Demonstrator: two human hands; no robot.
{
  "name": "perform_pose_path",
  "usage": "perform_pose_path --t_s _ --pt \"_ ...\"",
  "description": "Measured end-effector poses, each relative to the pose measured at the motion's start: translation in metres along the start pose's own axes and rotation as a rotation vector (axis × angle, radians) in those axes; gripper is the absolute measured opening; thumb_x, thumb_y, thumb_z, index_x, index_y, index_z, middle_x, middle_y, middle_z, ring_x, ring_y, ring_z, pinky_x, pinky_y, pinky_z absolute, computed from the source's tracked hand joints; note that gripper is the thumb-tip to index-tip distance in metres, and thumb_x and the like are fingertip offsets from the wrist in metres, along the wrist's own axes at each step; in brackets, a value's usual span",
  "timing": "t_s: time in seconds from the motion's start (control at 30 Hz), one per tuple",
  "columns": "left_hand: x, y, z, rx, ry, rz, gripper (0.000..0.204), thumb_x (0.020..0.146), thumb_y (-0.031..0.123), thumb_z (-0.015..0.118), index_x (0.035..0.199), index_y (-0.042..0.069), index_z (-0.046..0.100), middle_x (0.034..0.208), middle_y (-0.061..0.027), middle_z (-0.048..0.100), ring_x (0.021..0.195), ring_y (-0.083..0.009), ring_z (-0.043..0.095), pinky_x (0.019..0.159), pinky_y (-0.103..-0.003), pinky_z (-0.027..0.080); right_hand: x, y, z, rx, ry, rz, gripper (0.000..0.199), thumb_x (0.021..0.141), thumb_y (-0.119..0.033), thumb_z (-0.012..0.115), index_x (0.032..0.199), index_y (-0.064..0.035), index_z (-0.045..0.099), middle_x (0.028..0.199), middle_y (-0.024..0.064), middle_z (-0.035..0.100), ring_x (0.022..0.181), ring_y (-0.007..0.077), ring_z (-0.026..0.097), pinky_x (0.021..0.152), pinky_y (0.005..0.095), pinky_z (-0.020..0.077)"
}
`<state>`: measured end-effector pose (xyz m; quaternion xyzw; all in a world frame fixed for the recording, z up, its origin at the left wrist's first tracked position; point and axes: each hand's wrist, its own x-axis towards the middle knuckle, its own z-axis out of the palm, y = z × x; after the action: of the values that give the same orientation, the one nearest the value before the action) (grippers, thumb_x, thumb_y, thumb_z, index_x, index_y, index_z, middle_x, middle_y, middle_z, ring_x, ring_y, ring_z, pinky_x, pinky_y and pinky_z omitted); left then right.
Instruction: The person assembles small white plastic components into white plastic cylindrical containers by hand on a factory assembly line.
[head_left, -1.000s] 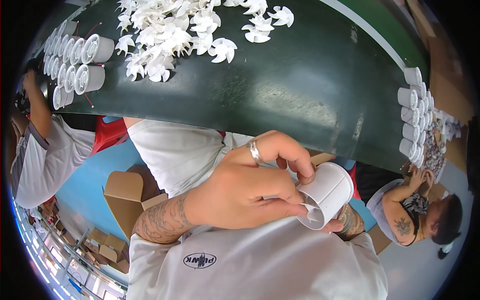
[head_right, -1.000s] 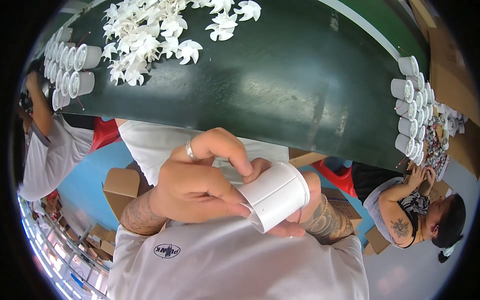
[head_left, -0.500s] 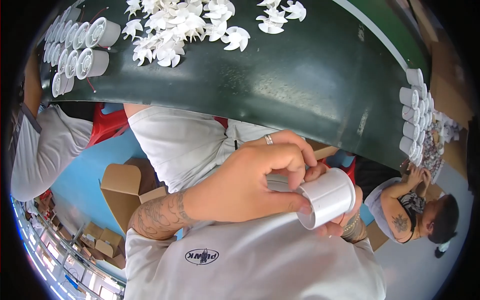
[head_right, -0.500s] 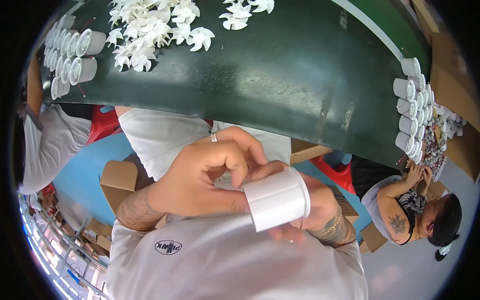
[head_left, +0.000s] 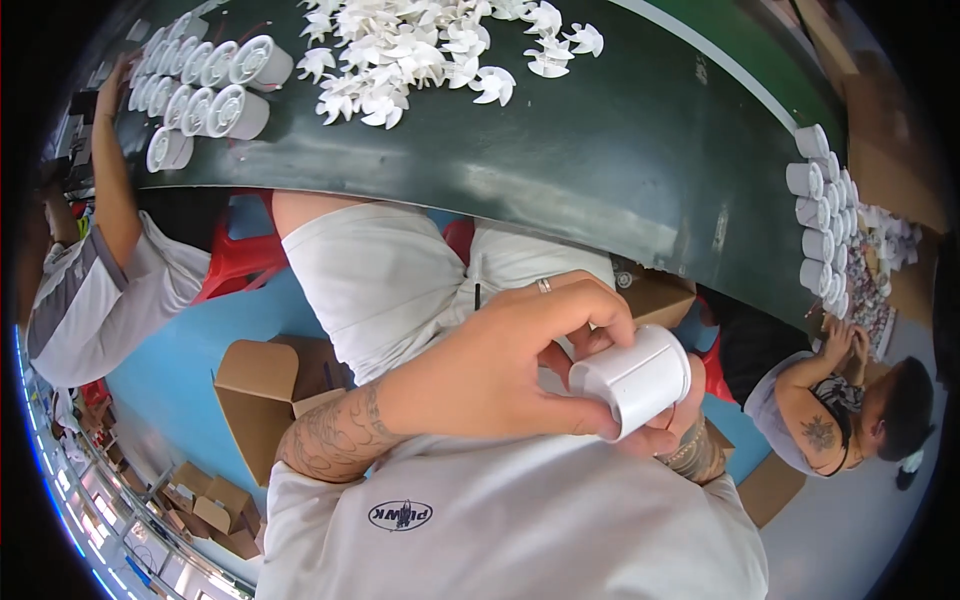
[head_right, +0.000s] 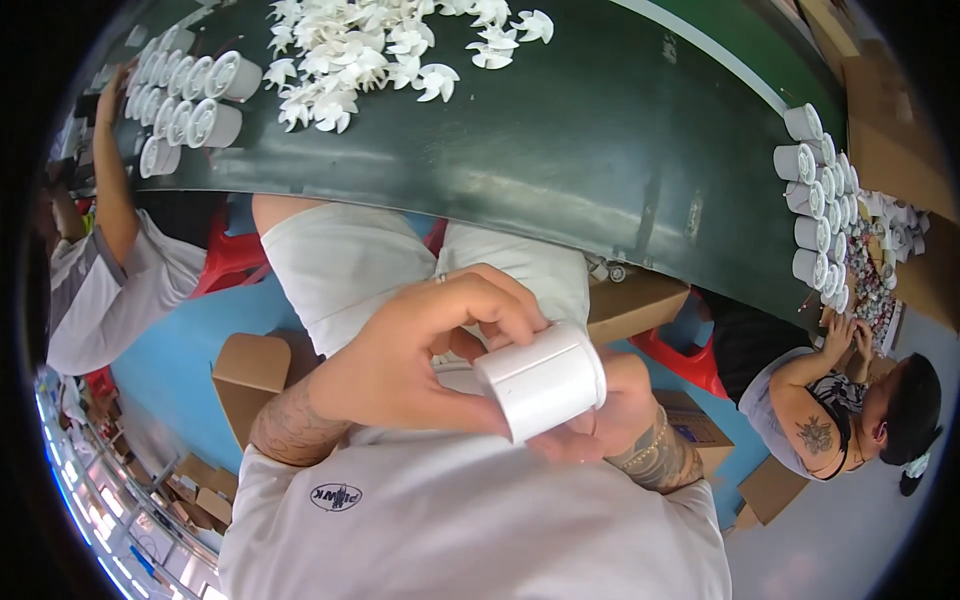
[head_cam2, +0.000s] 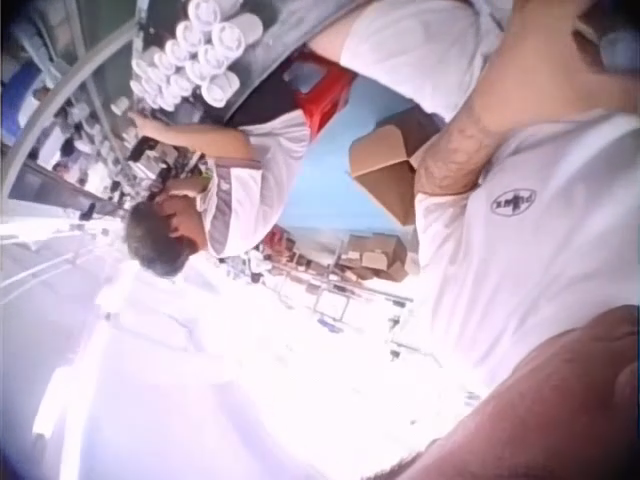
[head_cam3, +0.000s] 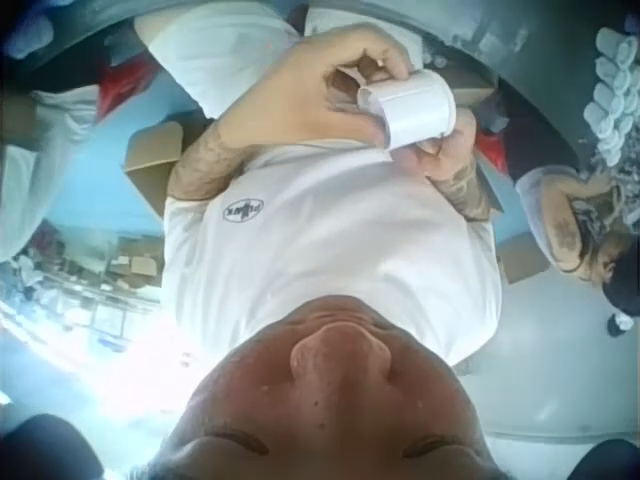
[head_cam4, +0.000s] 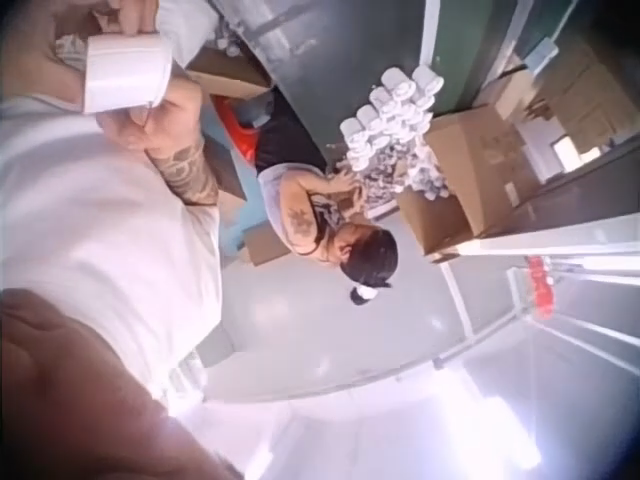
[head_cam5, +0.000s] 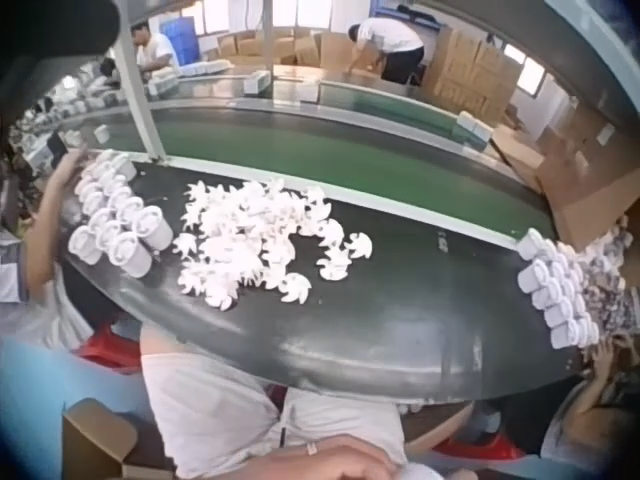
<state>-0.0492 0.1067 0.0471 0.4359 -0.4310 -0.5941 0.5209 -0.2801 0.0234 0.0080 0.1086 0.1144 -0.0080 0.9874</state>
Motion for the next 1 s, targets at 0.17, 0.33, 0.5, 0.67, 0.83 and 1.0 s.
perform_pose_path --t_s 0.17,0.33,0.5,0.67,0.83,1.0 --pt "-0.027 -0.025 -0.008 0.359 -0.054 0.267 0.054 0.072 -0.006 0.063 0.126 0.003 0.058 0.134 -0.0162 0.055 0.106 -0.0300 0.065 0.087 -0.035 0.054 0.015 0.012 0.019 -0.585 0.225 -0.100 0.043 0.094 -0.025 0.047 0.127 0.0016 0.049 0.088 0.0123 0.063 0.061 0.0193 0.060 0.051 0.0289 0.0473" --pt "-0.053 -0.029 0.009 0.482 0.147 0.236 0.058 0.074 0.003 0.070 0.130 0.006 0.057 0.132 -0.0143 0.055 0.111 -0.0327 0.060 0.093 -0.039 0.050 0.043 0.020 0.022 -1.019 0.348 -0.142 0.040 0.099 -0.024 0.048 0.131 -0.0008 0.047 0.094 0.0108 0.063 0.062 0.0170 0.061 0.048 0.0281 0.0470" --pt "-0.059 -0.060 -0.023 0.560 0.658 0.097 0.055 0.073 0.020 0.079 0.120 0.002 0.056 0.119 -0.0161 0.058 0.105 -0.0346 0.060 0.091 -0.040 0.049 0.056 0.013 0.020 -1.411 0.398 -0.316 0.051 0.102 -0.027 0.045 0.143 0.0013 0.036 0.096 0.0110 0.065 0.070 0.0165 0.064 0.057 0.0262 0.0504" --pt "-0.102 -0.092 -0.196 0.800 1.537 0.242 0.051 0.078 0.014 0.081 0.114 -0.001 0.048 0.108 -0.0170 0.055 0.090 -0.0261 0.057 0.082 -0.038 0.049 0.029 -0.073 0.003 -1.967 1.025 -1.224 0.036 0.091 -0.004 0.061 0.126 0.0040 0.057 0.093 0.0106 0.064 0.079 0.0157 0.062 0.069 0.0266 0.0506" --pt "-0.098 -0.057 -0.258 1.096 1.559 -0.139 0.080 0.084 0.040 0.075 0.142 -0.001 0.038 0.123 -0.0178 0.057 0.091 -0.0300 0.061 0.083 -0.036 0.050 -0.090 -0.170 -0.021 -2.090 1.994 -1.580 0.045 0.089 -0.014 0.062 0.132 -0.0015 0.053 0.070 0.0136 0.058 0.064 0.0296 0.059 0.062 0.0391 0.0480" --pt "-0.090 -0.066 -0.267 1.249 1.543 -0.191 0.081 0.089 0.028 0.069 0.150 -0.002 0.026 0.138 -0.0235 0.052 0.112 -0.0339 0.061 0.093 -0.037 0.049 -0.129 -0.194 -0.028 -1.781 2.343 -1.221 0.047 0.092 -0.029 0.059 0.134 -0.0079 0.054 0.104 0.0227 0.063 0.097 0.0399 0.062 0.083 0.0478 0.0496"
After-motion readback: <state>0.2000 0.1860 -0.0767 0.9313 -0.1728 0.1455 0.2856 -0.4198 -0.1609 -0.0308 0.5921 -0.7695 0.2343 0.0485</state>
